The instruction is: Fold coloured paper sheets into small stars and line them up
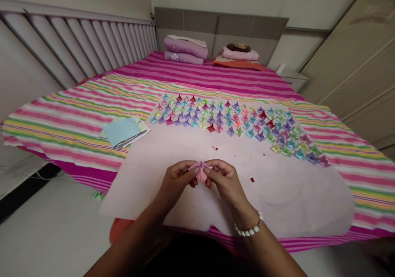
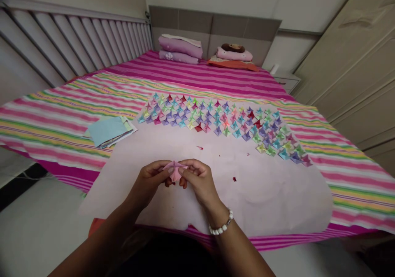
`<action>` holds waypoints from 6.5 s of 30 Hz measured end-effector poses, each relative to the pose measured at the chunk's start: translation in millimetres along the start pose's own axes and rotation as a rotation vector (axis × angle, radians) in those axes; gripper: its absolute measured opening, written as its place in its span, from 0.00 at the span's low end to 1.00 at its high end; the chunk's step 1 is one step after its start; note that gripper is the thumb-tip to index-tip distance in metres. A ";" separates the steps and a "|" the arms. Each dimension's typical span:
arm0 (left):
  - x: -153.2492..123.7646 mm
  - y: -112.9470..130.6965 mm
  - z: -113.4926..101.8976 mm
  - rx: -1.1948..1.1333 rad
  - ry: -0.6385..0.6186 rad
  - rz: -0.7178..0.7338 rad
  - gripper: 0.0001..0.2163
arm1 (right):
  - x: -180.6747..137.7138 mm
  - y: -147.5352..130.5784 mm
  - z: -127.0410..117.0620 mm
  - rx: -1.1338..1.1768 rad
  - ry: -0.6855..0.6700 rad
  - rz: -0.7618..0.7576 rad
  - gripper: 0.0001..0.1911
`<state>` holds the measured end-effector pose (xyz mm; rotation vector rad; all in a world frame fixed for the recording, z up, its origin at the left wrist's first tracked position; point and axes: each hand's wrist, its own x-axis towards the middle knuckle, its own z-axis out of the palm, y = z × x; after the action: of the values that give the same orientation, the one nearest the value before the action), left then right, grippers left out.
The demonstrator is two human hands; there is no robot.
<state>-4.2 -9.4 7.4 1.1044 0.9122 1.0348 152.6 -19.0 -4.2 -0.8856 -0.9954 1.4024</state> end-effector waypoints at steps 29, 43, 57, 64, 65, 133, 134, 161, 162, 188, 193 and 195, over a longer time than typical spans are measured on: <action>-6.2 10.0 0.8 0.237 0.005 0.094 0.23 | -5.5 -9.5 0.7 -0.104 0.035 -0.054 0.16; -3.4 15.6 0.2 0.226 -0.015 0.020 0.07 | -6.5 -12.3 0.4 -0.206 -0.035 -0.054 0.09; 3.3 1.4 -5.4 0.159 0.128 -0.001 0.15 | -3.8 -5.2 0.1 -0.220 0.061 0.013 0.10; 2.5 -10.9 1.6 -0.043 0.061 -0.082 0.17 | -2.7 -3.4 -1.3 -0.203 0.202 -0.079 0.10; 2.4 -13.2 1.8 -0.064 0.058 -0.092 0.15 | -2.7 -3.2 -1.3 -0.201 0.208 -0.084 0.10; -4.4 -7.9 6.1 0.775 -0.046 0.492 0.07 | -0.5 1.5 3.2 -0.465 0.186 -0.080 0.14; -4.9 -7.7 3.7 0.809 -0.088 0.537 0.08 | -0.1 1.3 2.5 -0.430 0.185 -0.064 0.14; 1.0 4.4 4.3 0.306 0.160 0.182 0.09 | -3.6 -7.6 5.3 -0.129 -0.081 0.064 0.17; 1.6 4.1 5.0 0.247 0.152 0.161 0.12 | -3.4 -6.9 5.7 -0.126 -0.071 0.070 0.17; 7.6 -0.2 7.5 0.043 0.016 -0.053 0.10 | -4.0 4.3 12.0 -0.112 -0.054 0.171 0.14; 8.2 4.9 7.7 0.002 -0.049 -0.089 0.12 | -5.1 7.6 11.4 -0.139 -0.105 0.149 0.16; 7.7 5.1 8.0 0.011 -0.047 -0.106 0.12 | -4.8 8.5 11.5 -0.139 -0.096 0.139 0.16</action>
<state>4.4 -3.4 13.6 1.0737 0.9294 0.9140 139.2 -24.7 -8.1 -1.0142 -1.1330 1.5183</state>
